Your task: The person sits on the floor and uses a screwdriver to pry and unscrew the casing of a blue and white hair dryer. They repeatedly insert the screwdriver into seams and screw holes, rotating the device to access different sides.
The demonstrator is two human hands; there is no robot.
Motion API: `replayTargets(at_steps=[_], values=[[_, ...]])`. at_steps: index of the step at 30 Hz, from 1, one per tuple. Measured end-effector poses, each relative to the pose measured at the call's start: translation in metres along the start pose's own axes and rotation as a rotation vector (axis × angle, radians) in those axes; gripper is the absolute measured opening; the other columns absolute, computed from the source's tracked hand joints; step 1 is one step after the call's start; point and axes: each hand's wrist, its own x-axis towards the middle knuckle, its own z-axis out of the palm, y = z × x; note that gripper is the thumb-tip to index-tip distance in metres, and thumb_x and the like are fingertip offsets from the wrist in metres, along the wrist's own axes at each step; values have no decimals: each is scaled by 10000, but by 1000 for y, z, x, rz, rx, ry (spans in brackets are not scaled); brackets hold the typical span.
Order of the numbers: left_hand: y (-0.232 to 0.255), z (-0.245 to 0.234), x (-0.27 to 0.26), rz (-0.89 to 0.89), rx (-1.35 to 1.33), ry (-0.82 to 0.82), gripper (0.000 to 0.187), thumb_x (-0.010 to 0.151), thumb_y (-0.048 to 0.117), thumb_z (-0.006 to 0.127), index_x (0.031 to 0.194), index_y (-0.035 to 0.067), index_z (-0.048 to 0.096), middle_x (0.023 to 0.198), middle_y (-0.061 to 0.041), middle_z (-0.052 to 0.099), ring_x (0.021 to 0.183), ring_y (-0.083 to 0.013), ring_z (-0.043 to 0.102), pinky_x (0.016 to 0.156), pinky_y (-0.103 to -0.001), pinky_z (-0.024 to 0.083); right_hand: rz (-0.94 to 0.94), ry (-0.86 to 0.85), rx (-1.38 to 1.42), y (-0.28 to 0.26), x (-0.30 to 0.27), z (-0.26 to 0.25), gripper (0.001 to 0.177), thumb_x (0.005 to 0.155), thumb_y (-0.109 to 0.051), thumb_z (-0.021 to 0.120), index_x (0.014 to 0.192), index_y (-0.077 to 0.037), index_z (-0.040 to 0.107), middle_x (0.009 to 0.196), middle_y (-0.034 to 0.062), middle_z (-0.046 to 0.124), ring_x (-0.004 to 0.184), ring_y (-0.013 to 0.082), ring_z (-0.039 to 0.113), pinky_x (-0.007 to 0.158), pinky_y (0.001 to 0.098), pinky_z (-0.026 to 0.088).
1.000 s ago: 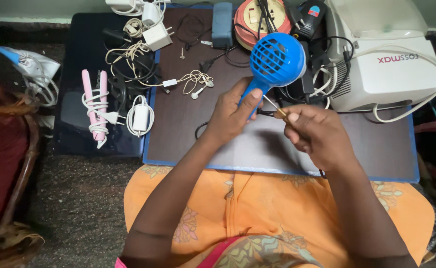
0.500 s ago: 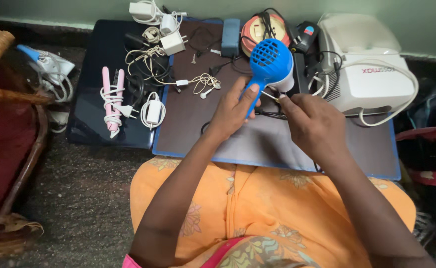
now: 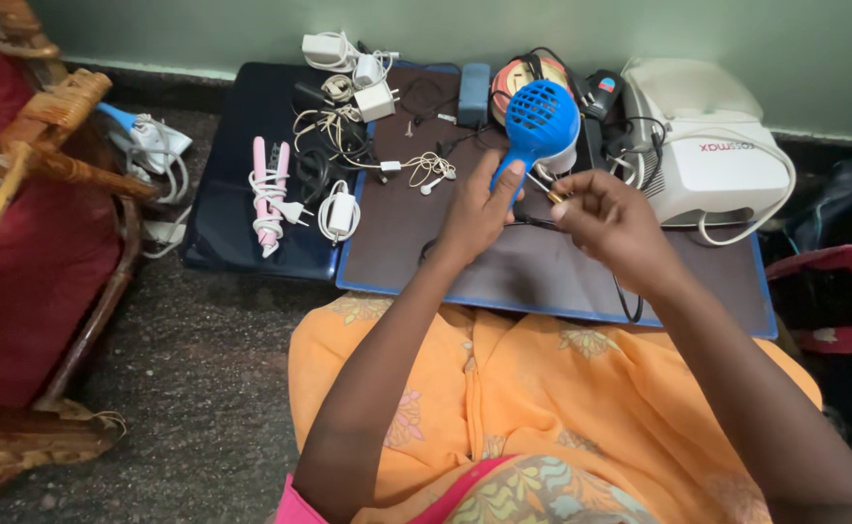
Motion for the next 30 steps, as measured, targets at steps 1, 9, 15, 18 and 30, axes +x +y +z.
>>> replayTargets(at_steps=[1, 9, 15, 18, 30], values=[[0, -1, 0, -11, -24, -2, 423, 1039, 488, 505, 1065, 74, 587, 779, -57, 714, 565, -124, 663, 515, -293, 525, -217, 31, -235, -4, -4, 5, 256, 935, -157, 687, 1142, -29, 608, 893, 59, 642, 676, 101, 542, 570, 276, 457], [-3, -7, -10, -19, -158, -52, 390, 1047, 456, 516, 1047, 72, 585, 777, -34, 665, 557, -83, 595, 470, -255, 472, -808, 115, -1328, -34, -20, 5, 334, 855, -72, 715, 1187, -101, 701, 965, 62, 634, 813, 268, 667, 688, 388, 521], [15, -3, -29, 62, -40, -17, 408, 1043, 464, 528, 1069, 61, 578, 770, -73, 702, 537, -123, 640, 497, -291, 511, -489, 160, -855, -17, -32, 1, 168, 956, -125, 673, 1118, -113, 713, 858, 30, 658, 751, 183, 630, 647, 339, 501], [30, 2, -38, 88, 74, 17, 409, 1037, 473, 511, 1113, 78, 585, 753, -78, 724, 531, -152, 685, 511, -319, 539, 114, 26, 8, -10, -34, -11, 204, 1062, -199, 634, 1095, -9, 702, 822, 9, 671, 655, 63, 542, 591, 256, 446], [58, 6, -30, 95, 98, 55, 414, 1012, 455, 543, 1188, 91, 632, 724, -67, 701, 576, -186, 721, 536, -332, 580, -724, 279, -957, -40, -64, -4, 237, 889, -37, 702, 1114, -111, 693, 1002, 108, 658, 881, 287, 657, 732, 402, 546]])
